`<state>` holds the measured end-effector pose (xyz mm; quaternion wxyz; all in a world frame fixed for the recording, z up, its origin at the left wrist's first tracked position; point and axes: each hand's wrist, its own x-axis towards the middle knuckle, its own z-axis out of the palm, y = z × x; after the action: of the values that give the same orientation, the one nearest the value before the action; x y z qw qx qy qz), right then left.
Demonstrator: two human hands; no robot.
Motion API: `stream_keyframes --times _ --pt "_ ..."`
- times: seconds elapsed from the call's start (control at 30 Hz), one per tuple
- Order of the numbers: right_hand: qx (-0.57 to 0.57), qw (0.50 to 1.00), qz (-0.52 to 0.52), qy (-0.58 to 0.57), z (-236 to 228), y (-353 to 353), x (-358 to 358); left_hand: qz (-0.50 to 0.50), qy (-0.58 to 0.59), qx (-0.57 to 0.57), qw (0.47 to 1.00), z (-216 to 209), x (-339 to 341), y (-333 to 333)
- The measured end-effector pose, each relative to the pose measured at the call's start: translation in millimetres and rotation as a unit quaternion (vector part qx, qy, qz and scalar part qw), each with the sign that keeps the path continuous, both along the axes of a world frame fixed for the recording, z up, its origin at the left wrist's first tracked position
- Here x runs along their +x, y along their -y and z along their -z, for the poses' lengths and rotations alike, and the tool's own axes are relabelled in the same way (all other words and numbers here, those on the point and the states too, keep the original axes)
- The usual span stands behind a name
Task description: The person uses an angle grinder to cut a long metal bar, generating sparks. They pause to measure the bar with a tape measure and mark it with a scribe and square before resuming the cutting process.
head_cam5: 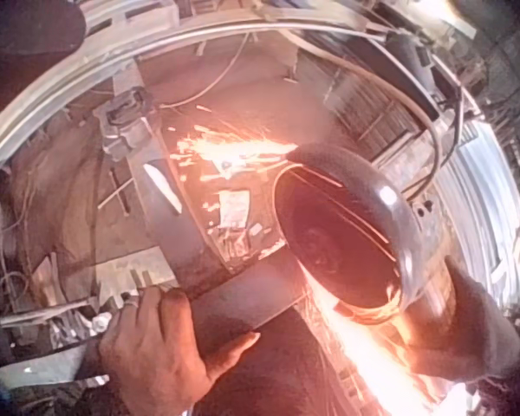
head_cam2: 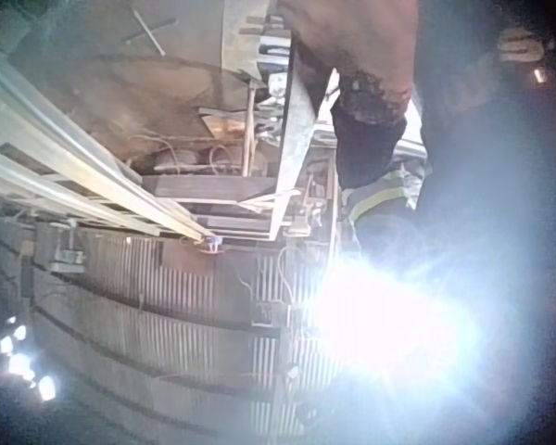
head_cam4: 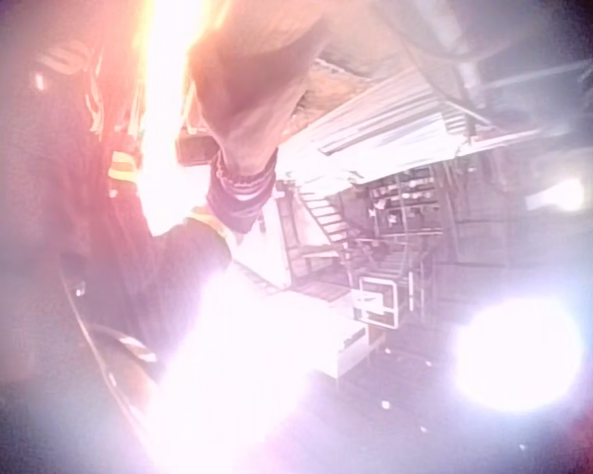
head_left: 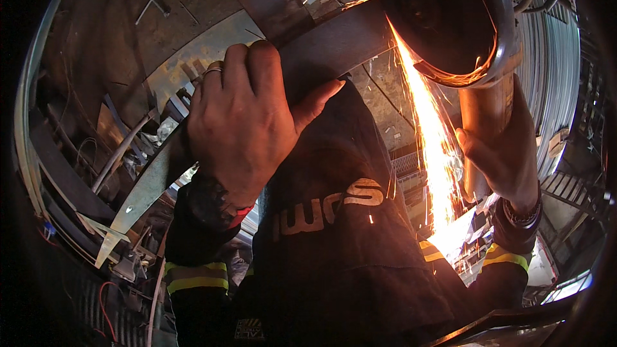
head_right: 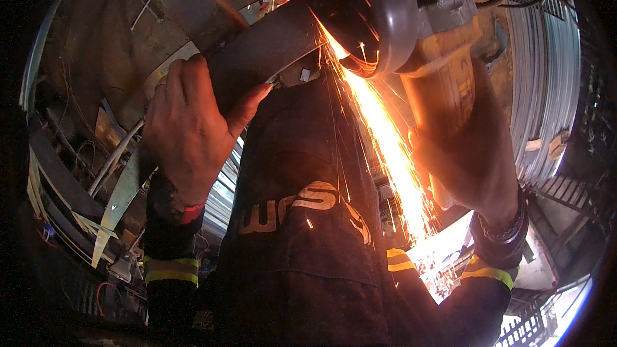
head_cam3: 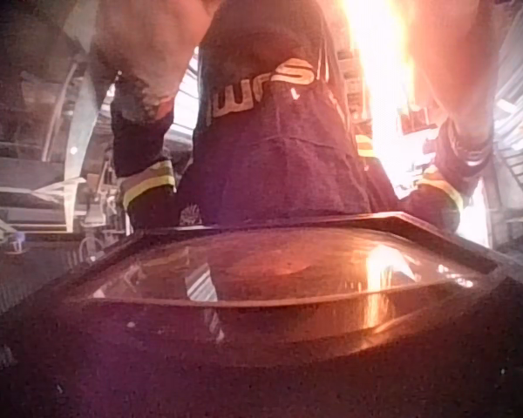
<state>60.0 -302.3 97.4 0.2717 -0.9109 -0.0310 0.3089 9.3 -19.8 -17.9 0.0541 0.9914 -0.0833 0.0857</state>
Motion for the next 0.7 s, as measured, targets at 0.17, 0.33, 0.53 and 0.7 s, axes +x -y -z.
stream_keyframes --times 0.17,0.33,0.53,0.7 --pt "0.054 0.997 0.033 0.052 9 -3 -1 -0.013 -0.051 0.002 0.999 -7 -3 2" --pt "-0.006 1.000 0.025 -0.004 0 -7 2 -0.004 -0.002 0.008 1.000 -3 -1 2" --pt "-0.016 0.999 0.027 0.010 -1 6 -17 0.009 0.029 -0.013 0.999 3 1 -1" --pt "0.005 0.999 0.028 -0.035 -8 10 -22 0.001 0.029 -0.017 0.999 1 1 1"
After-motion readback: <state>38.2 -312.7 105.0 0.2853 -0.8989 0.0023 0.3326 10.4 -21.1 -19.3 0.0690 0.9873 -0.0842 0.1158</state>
